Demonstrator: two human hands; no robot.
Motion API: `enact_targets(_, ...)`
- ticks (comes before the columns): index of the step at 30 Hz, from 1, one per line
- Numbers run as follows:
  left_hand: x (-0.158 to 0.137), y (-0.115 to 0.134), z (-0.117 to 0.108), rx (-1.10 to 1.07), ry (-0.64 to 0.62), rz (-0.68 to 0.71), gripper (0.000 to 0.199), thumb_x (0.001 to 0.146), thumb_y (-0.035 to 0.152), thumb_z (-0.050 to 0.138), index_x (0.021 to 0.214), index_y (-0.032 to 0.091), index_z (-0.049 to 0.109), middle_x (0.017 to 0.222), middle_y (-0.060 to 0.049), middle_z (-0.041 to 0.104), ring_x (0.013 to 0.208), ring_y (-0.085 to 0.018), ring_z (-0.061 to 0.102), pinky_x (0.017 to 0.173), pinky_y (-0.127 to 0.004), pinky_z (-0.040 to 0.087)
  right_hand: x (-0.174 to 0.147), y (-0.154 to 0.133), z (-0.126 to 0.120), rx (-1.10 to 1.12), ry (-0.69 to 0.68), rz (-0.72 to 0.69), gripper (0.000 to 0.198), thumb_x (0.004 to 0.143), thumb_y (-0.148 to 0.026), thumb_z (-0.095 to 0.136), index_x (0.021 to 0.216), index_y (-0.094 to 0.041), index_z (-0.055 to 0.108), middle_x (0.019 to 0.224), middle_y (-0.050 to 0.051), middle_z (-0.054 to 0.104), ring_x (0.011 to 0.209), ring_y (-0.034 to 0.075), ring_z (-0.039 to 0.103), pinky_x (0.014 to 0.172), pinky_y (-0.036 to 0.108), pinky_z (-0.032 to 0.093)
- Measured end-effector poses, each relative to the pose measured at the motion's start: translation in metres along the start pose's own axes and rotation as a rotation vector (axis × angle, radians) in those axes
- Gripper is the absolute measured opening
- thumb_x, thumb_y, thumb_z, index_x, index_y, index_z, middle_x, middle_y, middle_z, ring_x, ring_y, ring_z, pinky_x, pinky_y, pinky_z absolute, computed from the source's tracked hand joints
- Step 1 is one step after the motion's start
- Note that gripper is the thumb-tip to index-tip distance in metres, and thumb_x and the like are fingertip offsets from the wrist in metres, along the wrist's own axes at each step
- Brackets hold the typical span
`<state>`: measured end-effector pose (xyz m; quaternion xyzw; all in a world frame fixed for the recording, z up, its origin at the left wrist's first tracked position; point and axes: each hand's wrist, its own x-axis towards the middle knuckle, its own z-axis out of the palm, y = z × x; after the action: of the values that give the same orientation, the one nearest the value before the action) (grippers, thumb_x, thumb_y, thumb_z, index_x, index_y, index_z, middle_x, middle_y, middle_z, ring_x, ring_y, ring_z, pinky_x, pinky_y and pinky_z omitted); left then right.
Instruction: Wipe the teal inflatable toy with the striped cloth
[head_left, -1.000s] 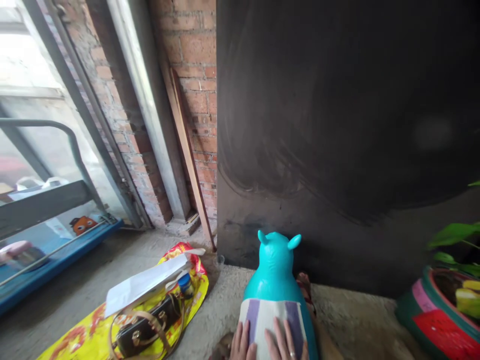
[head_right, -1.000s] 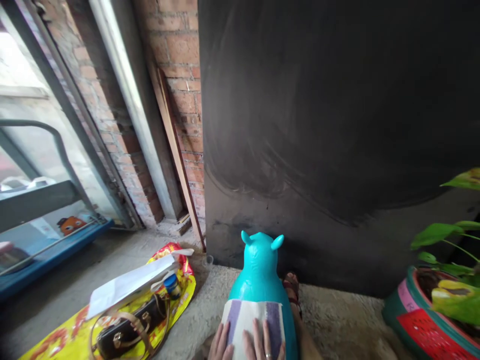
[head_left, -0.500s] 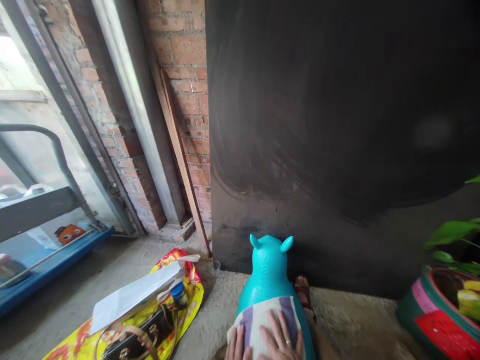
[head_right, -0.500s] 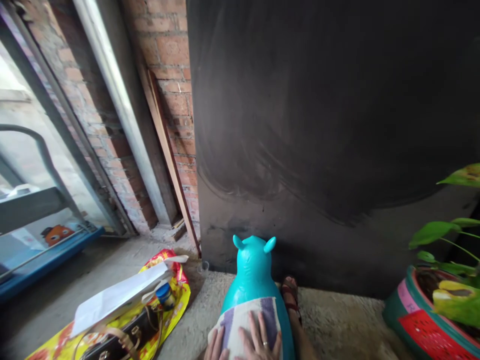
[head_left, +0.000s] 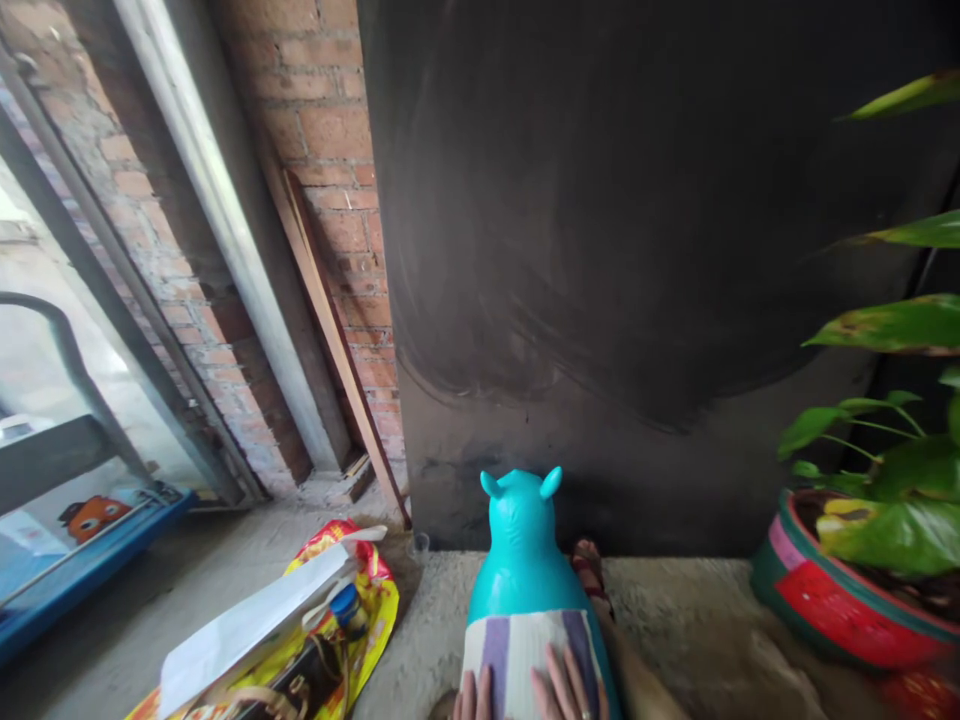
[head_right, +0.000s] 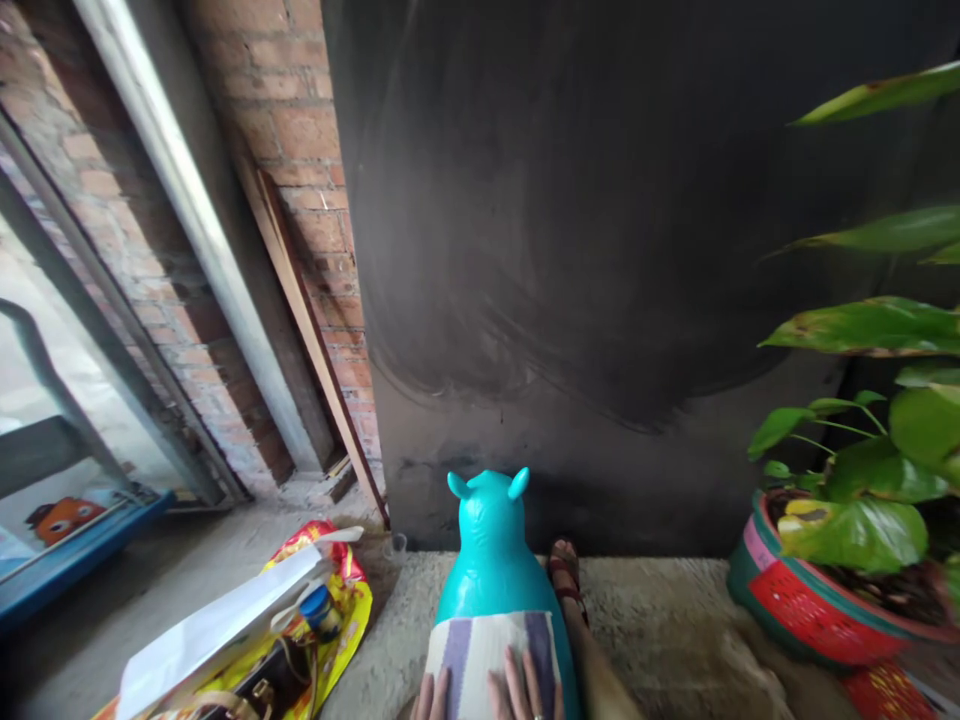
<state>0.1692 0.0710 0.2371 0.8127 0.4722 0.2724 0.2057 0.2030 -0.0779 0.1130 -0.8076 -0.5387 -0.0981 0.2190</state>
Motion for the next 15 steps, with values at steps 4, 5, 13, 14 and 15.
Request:
enact_targets(4,-0.007,0.003,-0.002,0.038,0.053,0.068,0.057,0.093,0.053,0.014,0.129,0.033,0.053,0.126,-0.001,0.062,0.137,-0.029,0.034,0.116,-0.054,-0.004,0.054,0.038,-0.001,-0.008,0.013,0.089,0.066,0.080,-0.062,0.043,0.142,-0.043,0.031,0.144,-0.006,0.044,0.136,0.038,0.031,0.104,0.066,0.031)
enact_targets(5,-0.006,0.004,-0.002,0.046,0.058,0.078,0.059,0.093,0.052,0.011,0.129,0.033,0.053,0.126,-0.001,0.063,0.137,-0.029,0.035,0.115,-0.055,-0.004,0.064,0.045,0.001,-0.007,0.017,0.107,0.066,0.082,-0.061,0.042,0.143,-0.039,0.030,0.144,-0.003,0.045,0.135,0.036,0.035,0.105,0.063,0.034)
enact_targets(13,0.007,-0.016,0.017,0.120,-0.077,-0.025,0.064,0.085,0.064,0.029,0.135,0.029,0.047,0.142,-0.004,0.051,0.140,-0.031,0.029,0.116,-0.058,0.005,0.060,0.052,0.037,0.020,0.009,0.221,0.055,0.090,-0.045,0.021,0.143,-0.033,0.035,0.126,-0.004,0.060,0.130,0.029,0.044,0.096,0.051,0.047)
enact_targets(14,-0.007,-0.024,0.018,0.131,-0.109,-0.050,0.063,0.084,0.064,0.029,0.136,0.031,0.046,0.144,-0.001,0.049,0.142,-0.031,0.027,0.116,-0.056,0.010,0.051,0.047,0.042,0.021,0.001,0.230,0.056,0.091,-0.044,0.021,0.143,-0.031,0.035,0.129,-0.003,0.059,0.132,0.029,0.042,0.098,0.050,0.046)
enact_targets(15,-0.026,-0.033,0.019,0.141,-0.143,-0.076,0.063,0.084,0.064,0.029,0.136,0.033,0.046,0.145,0.002,0.048,0.143,-0.031,0.025,0.115,-0.055,0.016,0.042,0.041,0.047,0.019,-0.011,0.237,0.056,0.091,-0.044,0.022,0.143,-0.030,0.035,0.131,-0.002,0.057,0.133,0.029,0.040,0.100,0.050,0.045)
